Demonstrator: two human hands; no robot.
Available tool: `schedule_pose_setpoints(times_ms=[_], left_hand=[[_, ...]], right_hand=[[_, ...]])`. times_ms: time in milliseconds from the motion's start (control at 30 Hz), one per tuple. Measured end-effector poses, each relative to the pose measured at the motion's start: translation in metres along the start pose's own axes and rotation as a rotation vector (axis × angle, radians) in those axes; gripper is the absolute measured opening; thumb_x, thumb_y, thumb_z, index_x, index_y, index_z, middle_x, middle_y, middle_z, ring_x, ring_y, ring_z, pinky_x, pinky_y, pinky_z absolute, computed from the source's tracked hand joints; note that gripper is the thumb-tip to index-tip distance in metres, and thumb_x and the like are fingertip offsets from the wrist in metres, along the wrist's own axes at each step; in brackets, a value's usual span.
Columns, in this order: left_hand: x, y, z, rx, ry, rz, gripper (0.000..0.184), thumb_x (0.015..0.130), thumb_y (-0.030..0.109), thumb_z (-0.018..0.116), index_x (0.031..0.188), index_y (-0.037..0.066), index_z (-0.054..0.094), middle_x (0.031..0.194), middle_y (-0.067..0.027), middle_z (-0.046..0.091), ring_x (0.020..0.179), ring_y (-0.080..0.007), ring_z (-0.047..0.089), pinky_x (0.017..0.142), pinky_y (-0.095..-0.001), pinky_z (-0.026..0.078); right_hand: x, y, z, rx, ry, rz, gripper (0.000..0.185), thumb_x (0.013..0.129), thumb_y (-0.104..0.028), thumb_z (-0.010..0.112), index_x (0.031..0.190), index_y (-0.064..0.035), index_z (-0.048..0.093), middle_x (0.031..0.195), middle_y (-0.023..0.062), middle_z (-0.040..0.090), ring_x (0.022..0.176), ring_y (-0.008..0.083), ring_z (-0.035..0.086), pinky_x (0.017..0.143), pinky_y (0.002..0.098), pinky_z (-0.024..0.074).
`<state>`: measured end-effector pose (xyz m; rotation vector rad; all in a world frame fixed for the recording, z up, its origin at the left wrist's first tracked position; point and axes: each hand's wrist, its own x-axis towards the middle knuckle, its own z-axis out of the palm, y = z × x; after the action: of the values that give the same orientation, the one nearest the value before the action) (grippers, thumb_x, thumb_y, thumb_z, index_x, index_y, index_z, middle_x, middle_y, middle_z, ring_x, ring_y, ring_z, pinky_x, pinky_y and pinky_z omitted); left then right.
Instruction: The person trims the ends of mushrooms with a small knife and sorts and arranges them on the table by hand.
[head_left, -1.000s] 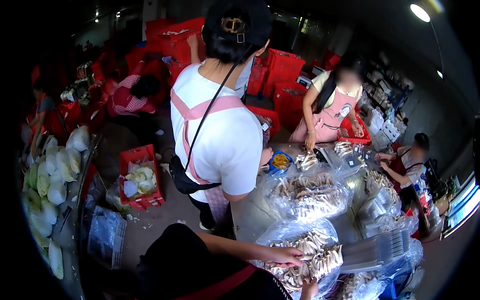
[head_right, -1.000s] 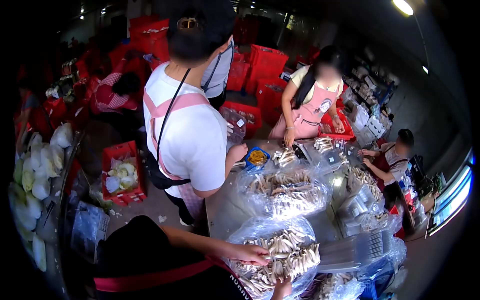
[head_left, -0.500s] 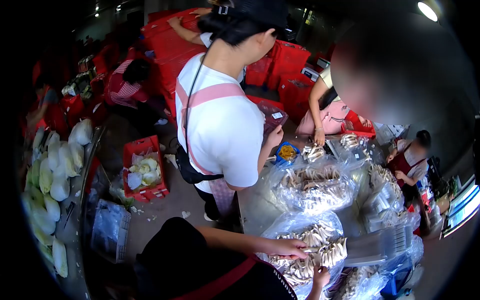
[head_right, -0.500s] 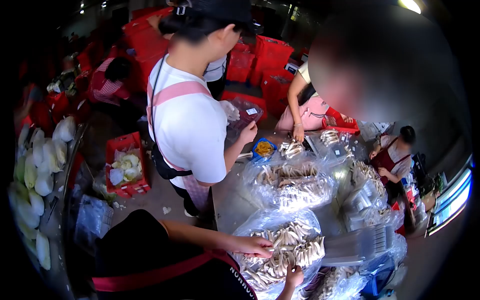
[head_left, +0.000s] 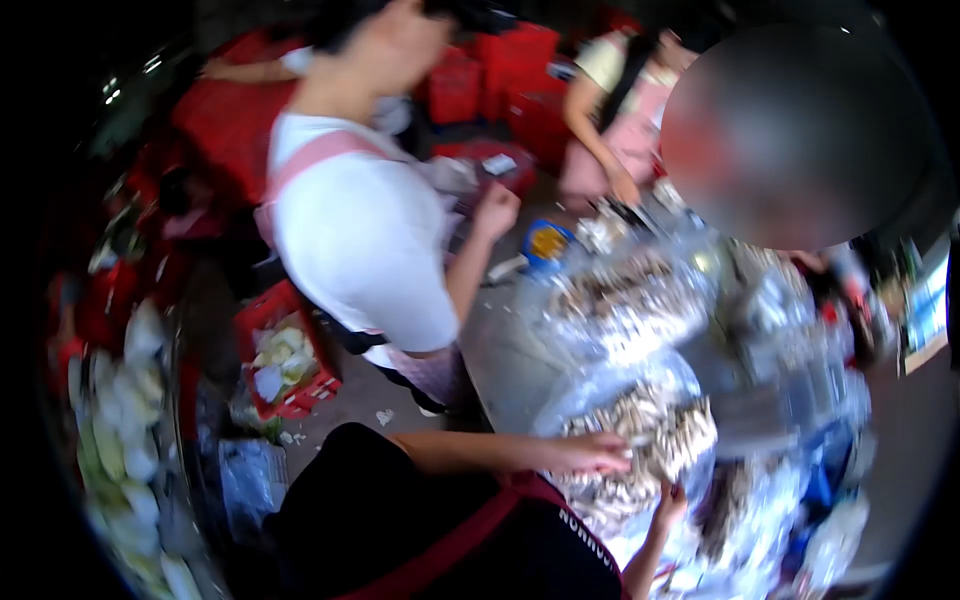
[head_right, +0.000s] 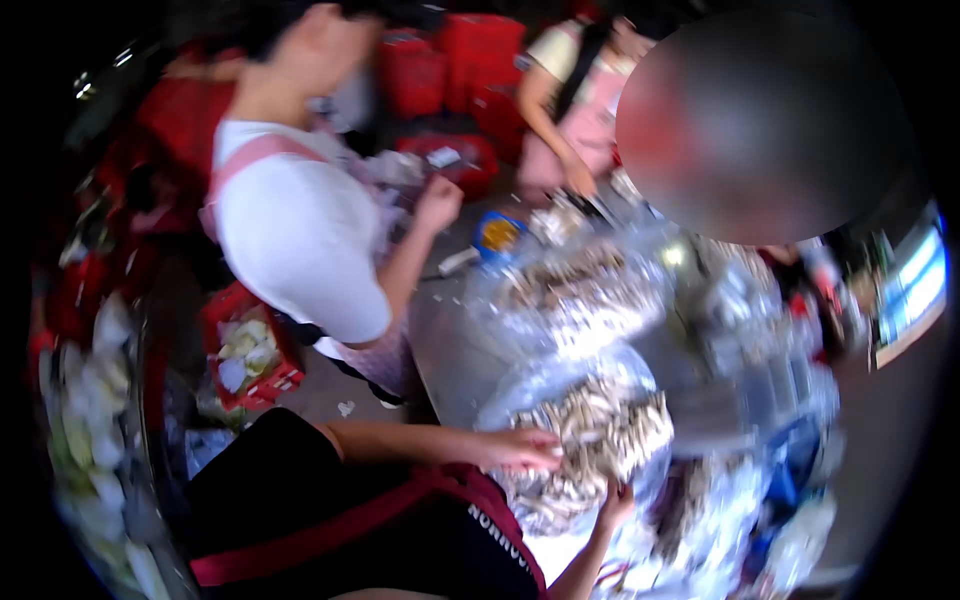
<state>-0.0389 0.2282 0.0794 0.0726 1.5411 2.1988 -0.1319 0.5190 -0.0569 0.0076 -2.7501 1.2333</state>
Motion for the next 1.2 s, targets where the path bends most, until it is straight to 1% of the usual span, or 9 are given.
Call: schedule_pose_setpoints(times_ms=[133, 200, 300, 467, 767, 967, 1067, 1133, 1200], left_hand=[[0.000, 0.018, 0.007, -0.060, 0.032, -0.183, 0.024, 0.085, 0.023, 0.055, 0.099, 0.005, 0.049, 0.057, 0.0039, 0.042, 0.044, -0.0028, 0.034, 0.037, -0.0195, 0.025], [0.012, 0.009, 0.002, -0.046, -0.019, -0.167, 0.017, 0.086, 0.021, 0.054, 0.093, 0.006, 0.049, 0.054, 0.0052, 0.039, 0.039, -0.0027, 0.030, 0.033, -0.0188, 0.022], [0.034, 0.010, -0.013, -0.202, -0.053, -0.130, 0.014, 0.084, 0.017, 0.054, 0.091, 0.006, 0.049, 0.051, 0.0046, 0.038, 0.036, -0.0033, 0.031, 0.032, -0.0197, 0.023], [0.071, -0.002, 0.005, -0.375, -0.083, -0.249, 0.018, 0.084, 0.013, 0.053, 0.100, 0.006, 0.051, 0.051, 0.0051, 0.037, 0.037, -0.0043, 0.033, 0.034, -0.0201, 0.025], [0.088, -0.011, 0.009, -0.526, -0.057, 0.034, 0.047, 0.082, 0.019, 0.059, 0.123, 0.002, 0.041, 0.071, 0.0022, 0.046, 0.058, -0.0058, 0.041, 0.054, -0.0216, 0.035], [0.078, -0.002, -0.010, -0.400, -0.079, 0.103, 0.053, 0.083, 0.035, 0.056, 0.121, 0.001, 0.040, 0.100, -0.0058, 0.056, 0.072, -0.0053, 0.049, 0.053, -0.0186, 0.035], [0.071, 0.012, -0.019, -0.262, -0.154, 0.174, 0.053, 0.082, 0.037, 0.056, 0.119, 0.002, 0.041, 0.096, -0.0086, 0.058, 0.065, -0.0067, 0.050, 0.047, -0.0173, 0.033], [0.065, 0.022, -0.021, -0.277, -0.201, 0.119, 0.051, 0.078, 0.027, 0.065, 0.116, 0.001, 0.045, 0.094, -0.0103, 0.060, 0.068, -0.0057, 0.054, 0.052, -0.0169, 0.038], [0.058, 0.028, -0.017, 0.156, -0.115, 0.188, 0.049, 0.074, 0.022, 0.070, 0.110, -0.001, 0.048, 0.089, -0.0066, 0.059, 0.073, -0.0055, 0.053, 0.058, -0.0181, 0.042]], right_hand=[[-0.008, -0.005, -0.009, 0.280, 0.052, 0.179, 0.022, 0.075, -0.019, 0.066, 0.081, 0.0012, 0.060, 0.072, 0.0000, 0.057, 0.066, 0.0091, 0.046, 0.061, 0.0241, 0.0380], [-0.011, -0.026, -0.015, 0.456, 0.122, 0.245, 0.017, 0.076, -0.016, 0.064, 0.066, -0.0082, 0.053, 0.060, -0.0078, 0.039, 0.057, 0.0046, 0.031, 0.050, 0.0222, 0.0263], [0.004, -0.063, -0.011, 0.838, 0.079, 0.458, 0.025, 0.078, -0.017, 0.064, 0.062, -0.0147, 0.045, 0.049, -0.0110, 0.030, 0.040, 0.0011, 0.023, 0.038, 0.0220, 0.0149], [-0.033, -0.103, -0.028, 1.324, 0.039, 0.403, 0.018, 0.086, -0.015, 0.053, 0.070, -0.0130, 0.045, 0.048, -0.0093, 0.029, 0.037, 0.0020, 0.021, 0.035, 0.0210, 0.0137], [-0.065, -0.161, 0.006, 1.594, -0.127, 0.413, 0.010, 0.089, -0.022, 0.048, 0.090, -0.0127, 0.045, 0.055, -0.0050, 0.026, 0.043, 0.0060, 0.021, 0.041, 0.0221, 0.0187], [-0.071, -0.158, 0.006, 1.247, -0.244, 0.192, 0.036, 0.084, -0.036, 0.053, 0.102, -0.0065, 0.045, 0.054, -0.0054, 0.031, 0.044, 0.0053, 0.024, 0.042, 0.0213, 0.0180], [-0.065, -0.156, -0.006, 1.124, -0.214, 0.139, 0.049, 0.086, -0.051, 0.040, 0.100, -0.0049, 0.046, 0.053, -0.0050, 0.029, 0.043, 0.0052, 0.023, 0.042, 0.0220, 0.0164], [-0.062, -0.162, -0.020, 1.000, -0.205, 0.232, 0.040, 0.090, -0.042, 0.037, 0.096, -0.0033, 0.048, 0.056, -0.0054, 0.030, 0.046, 0.0047, 0.022, 0.043, 0.0217, 0.0160], [-0.059, -0.172, -0.036, 0.827, -0.250, 0.088, 0.037, 0.091, -0.037, 0.037, 0.090, -0.0027, 0.050, 0.057, -0.0053, 0.033, 0.046, 0.0057, 0.026, 0.044, 0.0219, 0.0206]])
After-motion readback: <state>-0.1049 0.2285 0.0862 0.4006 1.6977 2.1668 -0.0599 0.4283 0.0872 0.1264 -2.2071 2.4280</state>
